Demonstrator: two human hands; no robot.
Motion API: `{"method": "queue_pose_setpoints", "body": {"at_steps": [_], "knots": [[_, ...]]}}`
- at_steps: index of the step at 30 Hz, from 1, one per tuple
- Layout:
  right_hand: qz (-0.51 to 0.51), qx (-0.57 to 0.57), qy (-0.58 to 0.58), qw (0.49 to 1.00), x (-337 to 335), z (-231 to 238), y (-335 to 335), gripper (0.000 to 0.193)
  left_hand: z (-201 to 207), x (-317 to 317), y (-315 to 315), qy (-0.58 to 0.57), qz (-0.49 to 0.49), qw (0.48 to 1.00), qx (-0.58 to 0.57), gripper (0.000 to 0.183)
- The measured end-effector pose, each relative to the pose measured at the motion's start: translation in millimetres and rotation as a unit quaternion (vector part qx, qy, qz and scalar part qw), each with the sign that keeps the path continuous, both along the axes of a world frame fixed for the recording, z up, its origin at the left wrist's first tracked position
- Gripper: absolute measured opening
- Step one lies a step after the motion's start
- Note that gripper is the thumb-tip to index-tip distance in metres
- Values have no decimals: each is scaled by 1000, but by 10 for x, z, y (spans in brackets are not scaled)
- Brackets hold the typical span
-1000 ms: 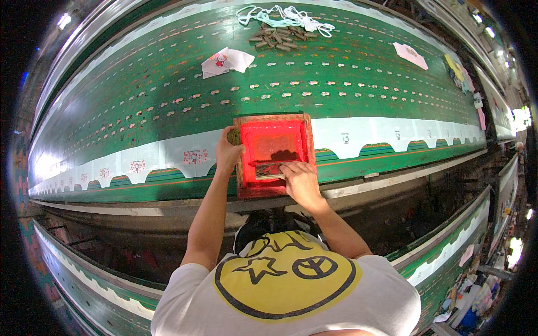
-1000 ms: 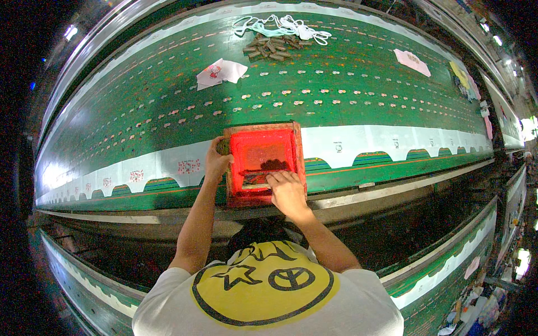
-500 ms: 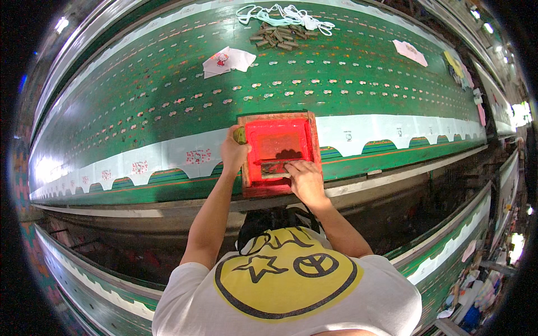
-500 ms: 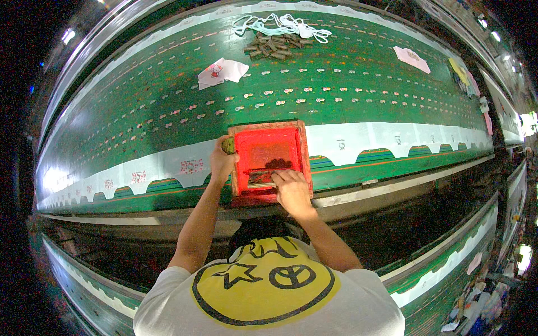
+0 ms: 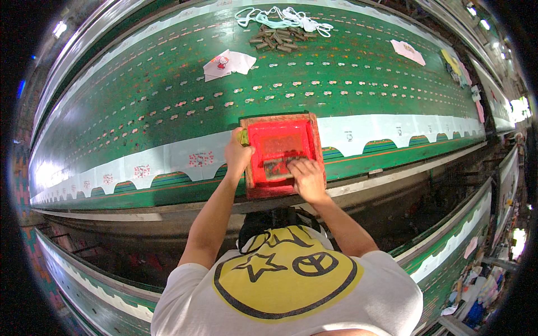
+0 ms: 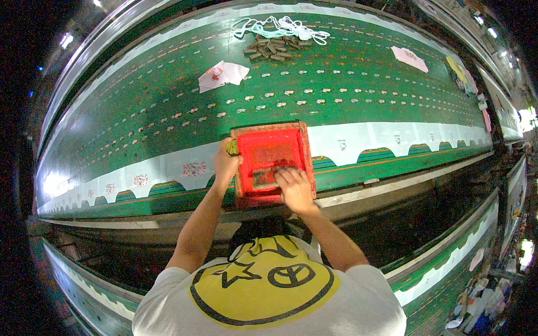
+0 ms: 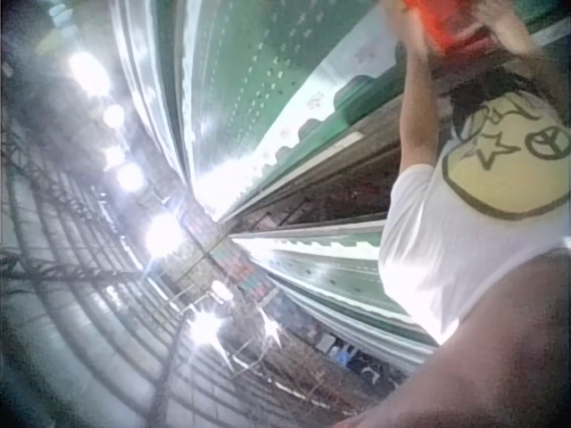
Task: The person repeatedly rubs a red squeegee over a red ink pad held in a wooden frame on a green conveyor belt. The person moves the frame along the belt and continues the rubbing motion throughout the clip.
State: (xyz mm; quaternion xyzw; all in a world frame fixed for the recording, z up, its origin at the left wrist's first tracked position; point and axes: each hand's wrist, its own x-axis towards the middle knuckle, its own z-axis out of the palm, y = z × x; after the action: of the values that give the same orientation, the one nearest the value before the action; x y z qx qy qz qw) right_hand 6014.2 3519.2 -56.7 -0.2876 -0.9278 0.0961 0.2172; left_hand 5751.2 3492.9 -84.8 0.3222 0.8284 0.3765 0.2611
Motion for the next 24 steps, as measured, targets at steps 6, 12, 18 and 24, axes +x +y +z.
{"method": "queue_pose_setpoints", "body": {"at_steps": [6, 12, 18, 24], "knots": [[-23, -82, -10, 996, -476, 98, 856, 19, -24, 18, 51, -27, -4, 999, 34, 72], [-28, -20, -4, 999, -649, 262, 1106, 11, -106, 4, 58, -66, -14, 995, 74, 72], [-27, -36, -38, 998, -267, 83, 387, 23, -126, -9, 21, -130, -15, 985, 109, 76], [-17, -28, -8, 999, -21, 155, 29, 32, -173, -64, 32, -146, -13, 988, 57, 76]]}}
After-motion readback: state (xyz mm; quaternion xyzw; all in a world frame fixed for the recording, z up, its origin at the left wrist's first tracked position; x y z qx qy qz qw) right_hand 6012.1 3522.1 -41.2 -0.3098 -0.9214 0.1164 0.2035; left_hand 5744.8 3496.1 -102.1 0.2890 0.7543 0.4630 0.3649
